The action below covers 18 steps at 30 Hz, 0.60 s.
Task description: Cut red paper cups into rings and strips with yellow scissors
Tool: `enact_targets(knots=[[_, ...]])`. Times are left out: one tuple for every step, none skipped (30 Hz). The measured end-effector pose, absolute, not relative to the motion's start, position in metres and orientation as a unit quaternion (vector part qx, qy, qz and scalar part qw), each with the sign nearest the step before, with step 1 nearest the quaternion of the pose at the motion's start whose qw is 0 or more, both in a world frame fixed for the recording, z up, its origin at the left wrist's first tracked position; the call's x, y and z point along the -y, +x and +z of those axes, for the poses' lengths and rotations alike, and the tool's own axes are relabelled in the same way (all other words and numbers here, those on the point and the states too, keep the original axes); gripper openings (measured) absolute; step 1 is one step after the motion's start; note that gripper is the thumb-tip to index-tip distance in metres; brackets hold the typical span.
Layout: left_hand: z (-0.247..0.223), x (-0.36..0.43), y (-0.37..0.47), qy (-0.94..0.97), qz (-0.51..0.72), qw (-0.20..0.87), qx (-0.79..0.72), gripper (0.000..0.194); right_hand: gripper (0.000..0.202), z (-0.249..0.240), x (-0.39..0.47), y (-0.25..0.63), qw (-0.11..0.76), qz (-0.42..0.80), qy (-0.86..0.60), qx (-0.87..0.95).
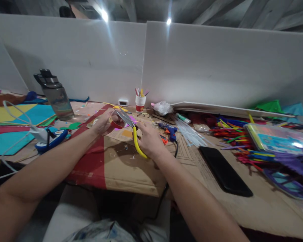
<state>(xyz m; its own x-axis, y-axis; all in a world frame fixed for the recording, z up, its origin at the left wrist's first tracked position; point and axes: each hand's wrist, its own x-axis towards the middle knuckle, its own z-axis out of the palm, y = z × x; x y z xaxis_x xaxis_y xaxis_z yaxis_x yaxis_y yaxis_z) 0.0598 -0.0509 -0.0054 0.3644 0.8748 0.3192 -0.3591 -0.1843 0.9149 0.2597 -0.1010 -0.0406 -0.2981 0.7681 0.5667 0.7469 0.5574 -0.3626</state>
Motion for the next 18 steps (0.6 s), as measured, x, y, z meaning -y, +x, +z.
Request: enact_targets(knots=[[-0.0051, 0.0510, 0.0597, 0.572, 0.517, 0.595, -0.226, 0.021, 0.030, -0.0406, 0.1012, 0.2596, 0.358, 0.014, -0.472, 0.805], [-0.0052, 0.0510, 0.0597, 0.573, 0.518, 0.594, -0.225, 0.022, 0.029, -0.0406, 0.1013, 0.2596, 0.355, 0.012, -0.474, 0.806], [-0.0054, 0.0507, 0.0595, 0.575, 0.517, 0.594, -0.221, 0.024, 0.029, -0.0407, 0.1014, 0.2596, 0.351, 0.009, -0.475, 0.807], [-0.0058, 0.0505, 0.0594, 0.577, 0.516, 0.595, -0.216, 0.025, 0.028, -0.0407, 0.1015, 0.2595, 0.349, 0.006, -0.478, 0.806], [-0.0062, 0.0502, 0.0593, 0.579, 0.514, 0.596, -0.213, 0.027, 0.028, -0.0408, 0.1016, 0.2595, 0.346, 0.001, -0.481, 0.806], [-0.0064, 0.0501, 0.0593, 0.579, 0.512, 0.598, -0.211, 0.028, 0.028, -0.0408, 0.1018, 0.2595, 0.343, -0.003, -0.484, 0.805], [-0.0063, 0.0502, 0.0594, 0.580, 0.510, 0.600, -0.210, 0.029, 0.028, -0.0408, 0.1019, 0.2594, 0.340, -0.007, -0.487, 0.804], [-0.0060, 0.0506, 0.0597, 0.580, 0.507, 0.602, -0.210, 0.030, 0.027, -0.0407, 0.1021, 0.2594, 0.337, -0.009, -0.490, 0.803], [-0.0054, 0.0511, 0.0601, 0.579, 0.506, 0.603, -0.211, 0.030, 0.027, -0.0407, 0.1022, 0.2594, 0.336, -0.011, -0.493, 0.802], [-0.0045, 0.0518, 0.0606, 0.575, 0.509, 0.603, -0.213, 0.031, 0.026, -0.0406, 0.1023, 0.2594, 0.335, -0.012, -0.495, 0.801], [-0.0033, 0.0526, 0.0610, 0.570, 0.515, 0.603, -0.217, 0.032, 0.027, -0.0406, 0.1022, 0.2595, 0.336, -0.014, -0.497, 0.800], [-0.0022, 0.0534, 0.0614, 0.563, 0.523, 0.601, -0.222, 0.033, 0.028, -0.0408, 0.1021, 0.2597, 0.338, -0.015, -0.497, 0.799], [-0.0010, 0.0540, 0.0617, 0.555, 0.531, 0.598, -0.228, 0.034, 0.028, -0.0410, 0.1018, 0.2599, 0.341, -0.016, -0.496, 0.799], [-0.0001, 0.0545, 0.0616, 0.549, 0.538, 0.597, -0.232, 0.036, 0.029, -0.0414, 0.1013, 0.2601, 0.343, -0.016, -0.493, 0.799], [0.0006, 0.0547, 0.0614, 0.544, 0.542, 0.596, -0.234, 0.037, 0.029, -0.0418, 0.1008, 0.2602, 0.345, -0.013, -0.490, 0.800], [0.0010, 0.0546, 0.0609, 0.543, 0.543, 0.597, -0.233, 0.038, 0.029, -0.0423, 0.1003, 0.2604, 0.347, -0.008, -0.487, 0.802], [0.0010, 0.0543, 0.0603, 0.542, 0.542, 0.600, -0.231, 0.039, 0.030, -0.0428, 0.0997, 0.2604, 0.348, -0.002, -0.485, 0.803], [0.0007, 0.0539, 0.0597, 0.542, 0.539, 0.603, -0.227, 0.038, 0.031, -0.0432, 0.0993, 0.2603, 0.350, 0.001, -0.483, 0.803]])
